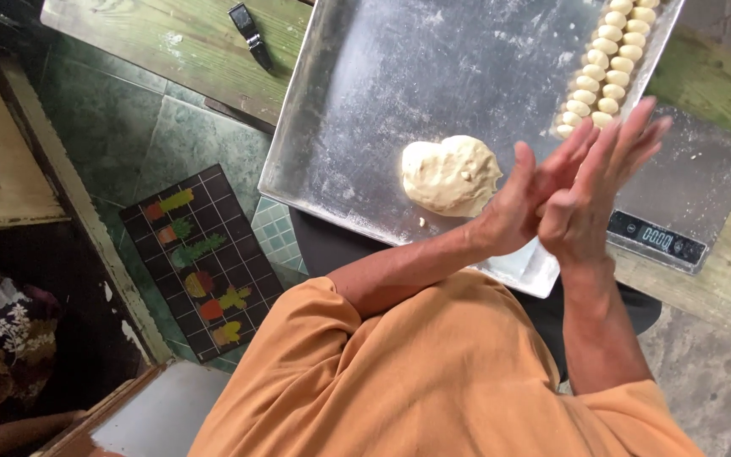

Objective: Portioning dough into small pieces using a digital scale and rolling them into uniform balls.

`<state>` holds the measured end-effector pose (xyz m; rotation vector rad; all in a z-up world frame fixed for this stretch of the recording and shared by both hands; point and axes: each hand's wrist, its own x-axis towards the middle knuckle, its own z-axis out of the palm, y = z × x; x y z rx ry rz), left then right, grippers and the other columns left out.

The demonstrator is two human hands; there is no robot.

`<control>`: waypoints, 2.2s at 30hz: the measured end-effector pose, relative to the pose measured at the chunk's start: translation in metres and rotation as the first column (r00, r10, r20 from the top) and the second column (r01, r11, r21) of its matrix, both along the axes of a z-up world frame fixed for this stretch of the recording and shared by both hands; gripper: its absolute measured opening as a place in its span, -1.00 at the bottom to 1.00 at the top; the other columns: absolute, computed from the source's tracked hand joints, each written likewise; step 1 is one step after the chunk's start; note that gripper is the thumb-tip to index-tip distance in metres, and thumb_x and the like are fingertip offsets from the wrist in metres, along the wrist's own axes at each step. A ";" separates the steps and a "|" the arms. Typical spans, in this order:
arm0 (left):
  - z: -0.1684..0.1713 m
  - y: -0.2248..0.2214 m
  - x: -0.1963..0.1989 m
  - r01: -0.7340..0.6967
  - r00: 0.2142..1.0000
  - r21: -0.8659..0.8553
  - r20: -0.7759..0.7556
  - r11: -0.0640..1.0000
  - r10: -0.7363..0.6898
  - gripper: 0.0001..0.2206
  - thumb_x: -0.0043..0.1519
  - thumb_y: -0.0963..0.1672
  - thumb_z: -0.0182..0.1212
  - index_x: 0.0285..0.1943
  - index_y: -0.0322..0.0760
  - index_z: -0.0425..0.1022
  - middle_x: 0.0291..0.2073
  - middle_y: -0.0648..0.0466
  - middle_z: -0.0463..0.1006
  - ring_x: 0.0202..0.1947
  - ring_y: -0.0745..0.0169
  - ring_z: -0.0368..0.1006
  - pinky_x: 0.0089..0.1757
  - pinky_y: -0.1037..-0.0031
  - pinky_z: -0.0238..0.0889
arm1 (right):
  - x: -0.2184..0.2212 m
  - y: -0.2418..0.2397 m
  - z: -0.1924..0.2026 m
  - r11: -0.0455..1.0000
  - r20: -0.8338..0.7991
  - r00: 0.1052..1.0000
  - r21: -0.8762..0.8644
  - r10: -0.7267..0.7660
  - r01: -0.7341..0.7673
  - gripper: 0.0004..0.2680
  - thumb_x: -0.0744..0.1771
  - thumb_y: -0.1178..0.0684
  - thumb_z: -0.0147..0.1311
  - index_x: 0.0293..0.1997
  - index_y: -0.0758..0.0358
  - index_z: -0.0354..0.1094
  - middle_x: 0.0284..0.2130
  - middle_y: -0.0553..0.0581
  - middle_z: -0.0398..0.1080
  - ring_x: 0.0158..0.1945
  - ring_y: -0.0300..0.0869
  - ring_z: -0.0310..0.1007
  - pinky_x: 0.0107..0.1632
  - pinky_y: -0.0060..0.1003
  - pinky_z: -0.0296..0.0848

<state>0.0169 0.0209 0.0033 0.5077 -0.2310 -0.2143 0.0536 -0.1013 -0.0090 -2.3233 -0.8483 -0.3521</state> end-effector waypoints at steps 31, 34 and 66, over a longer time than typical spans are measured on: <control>0.018 0.003 0.005 -0.172 0.982 0.178 0.104 0.969 0.156 -0.23 0.46 0.27 -0.80 0.72 -0.15 -0.36 0.68 -0.11 -0.41 0.67 -0.20 -0.61 0.53 -0.11 -0.65 | -0.022 -0.008 -0.019 0.988 0.055 0.987 -0.051 0.149 -0.146 -0.28 0.41 -0.53 -0.71 0.64 0.27 -0.54 0.56 0.41 -0.61 0.54 0.32 -0.84 0.48 0.28 -0.73; -0.016 -0.012 0.002 -0.195 0.977 0.249 0.130 0.949 0.166 -0.35 0.55 0.21 -0.72 0.72 -0.07 -0.20 0.68 -0.11 -0.31 0.67 -0.22 -0.54 0.54 -0.17 -0.54 | -0.035 0.009 0.000 0.964 0.066 0.963 0.044 0.260 -0.263 -0.27 0.40 -0.53 -0.62 0.63 0.29 -0.49 0.55 0.43 -0.58 0.56 0.33 -0.80 0.51 0.28 -0.69; -0.017 -0.024 0.008 -0.161 0.981 0.072 0.123 0.984 0.151 -0.29 0.47 0.25 -0.72 0.73 -0.05 -0.33 0.67 0.03 -0.32 0.67 0.11 -0.45 0.54 0.06 -0.56 | 0.008 -0.003 -0.012 0.994 0.193 0.975 -0.054 0.108 -0.099 -0.30 0.41 -0.51 -0.75 0.66 0.23 -0.47 0.56 0.43 -0.60 0.57 0.33 -0.79 0.52 0.35 -0.64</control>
